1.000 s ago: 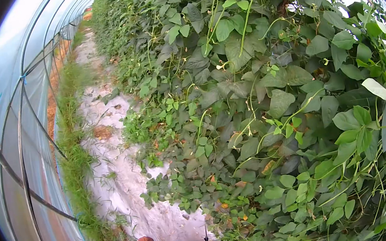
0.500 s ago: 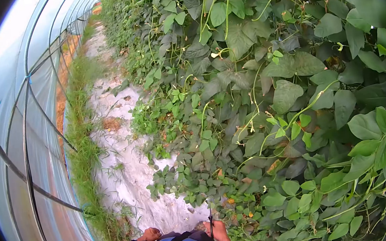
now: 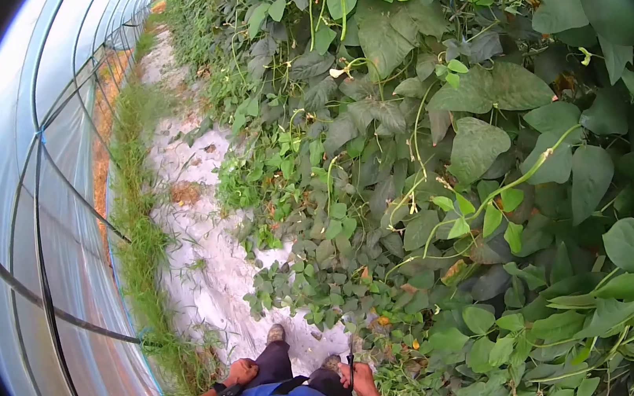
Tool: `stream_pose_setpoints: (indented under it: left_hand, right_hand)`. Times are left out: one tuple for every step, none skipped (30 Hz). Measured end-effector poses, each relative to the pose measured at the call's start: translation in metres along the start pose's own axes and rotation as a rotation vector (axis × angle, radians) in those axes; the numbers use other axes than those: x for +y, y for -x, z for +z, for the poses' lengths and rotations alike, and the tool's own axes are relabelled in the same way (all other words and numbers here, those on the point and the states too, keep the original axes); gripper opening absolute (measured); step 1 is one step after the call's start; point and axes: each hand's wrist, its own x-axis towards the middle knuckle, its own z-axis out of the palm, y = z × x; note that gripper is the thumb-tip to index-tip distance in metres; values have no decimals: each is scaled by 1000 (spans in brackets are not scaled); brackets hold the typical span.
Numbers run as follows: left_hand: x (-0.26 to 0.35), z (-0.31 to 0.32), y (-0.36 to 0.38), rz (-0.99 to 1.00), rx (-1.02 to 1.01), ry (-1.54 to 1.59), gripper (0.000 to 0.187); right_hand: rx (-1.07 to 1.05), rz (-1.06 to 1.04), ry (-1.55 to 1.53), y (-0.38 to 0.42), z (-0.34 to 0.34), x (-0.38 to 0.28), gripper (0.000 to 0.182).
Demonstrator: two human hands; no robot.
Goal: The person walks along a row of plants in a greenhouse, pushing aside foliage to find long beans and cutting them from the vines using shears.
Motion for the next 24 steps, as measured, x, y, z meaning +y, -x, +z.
stream_pose_setpoints:
  left_hand:
    - [-4, -1, -4, 2, 0, 1, 33]
    - [-9, -3, -10, -11, -34, -16, 33]
    - [-13, -4, -14, -24, -69, -33, 33]
    - [-15, -6, -17, -22, -70, -33, 33]
    - [-15, -9, -22, -46, -45, -13, 33]
    - [-16, -14, -28, -68, -19, 7, 33]
    - [-18, -19, -36, -61, -22, 6, 33]
    - [-22, -23, -42, -13, -1, 53, 32]
    - [-24, -27, -48, 36, 17, 103, 32]
    - [-23, -33, -56, 41, 8, 105, 32]
    - [-22, -39, -66, 28, -1, 89, 32]
    - [-21, -45, -74, 15, -10, 73, 31]
    - [-27, -49, -82, 21, -19, 77, 31]
    - [-35, -53, -89, 35, -13, 100, 31]
    - [-42, -56, -99, 50, -7, 123, 30]
    - [-43, -62, -104, 57, -15, 127, 30]
    - [-44, -70, -107, 56, -7, 134, 30]
    - [-46, -76, -113, 55, 2, 140, 30]
    - [-56, -77, -120, 70, 18, 170, 30]
    - [-59, -82, -125, 78, 7, 173, 30]
    - [-64, -87, -129, 33, 1, 176, 30]
    - [-69, -92, -131, -13, -7, 178, 30]
    - [-80, -94, -135, -10, -15, 233, 29]
    - [-91, -96, -138, -6, -26, 232, 29]
  right_hand:
    - [2, -1, 0, -5, 3, -3, 36]
    - [29, -23, 16, -10, 7, -7, 37]
    - [55, -46, 31, -17, 11, -9, 37]
    - [58, -45, 31, -34, 11, -6, 37]
    - [131, -176, 267, -62, 7, 4, 38]
    - [205, -305, 503, -79, 5, 8, 38]
    - [309, -377, 692, -70, 14, -31, 42]
    - [312, -361, 648, -83, 16, -46, 44]
    - [316, -344, 607, -96, 15, -59, 47]
    - [368, -392, 656, -100, 18, -86, 48]
    - [421, -440, 705, -105, 22, -116, 50]
    - [462, -434, 676, -115, 23, -139, 51]
    - [503, -428, 648, -125, 24, -163, 52]
    - [510, -394, 706, -133, 24, -190, 53]
    - [518, -359, 763, -140, 25, -217, 54]
    - [528, -355, 768, -151, 23, -237, 54]
    - [557, -336, 798, -164, 22, -253, 56]
    - [586, -316, 828, -176, 21, -270, 57]
    - [598, -310, 831, -186, 20, -286, 57]
    - [616, -242, 906, -194, 20, -301, 58]
    - [632, -171, 979, -202, 20, -313, 60]
    - [641, -160, 979, -210, 20, -323, 60]
    - [692, -117, 1007, -218, 20, -331, 60]
    - [742, -74, 1033, -226, 22, -340, 60]
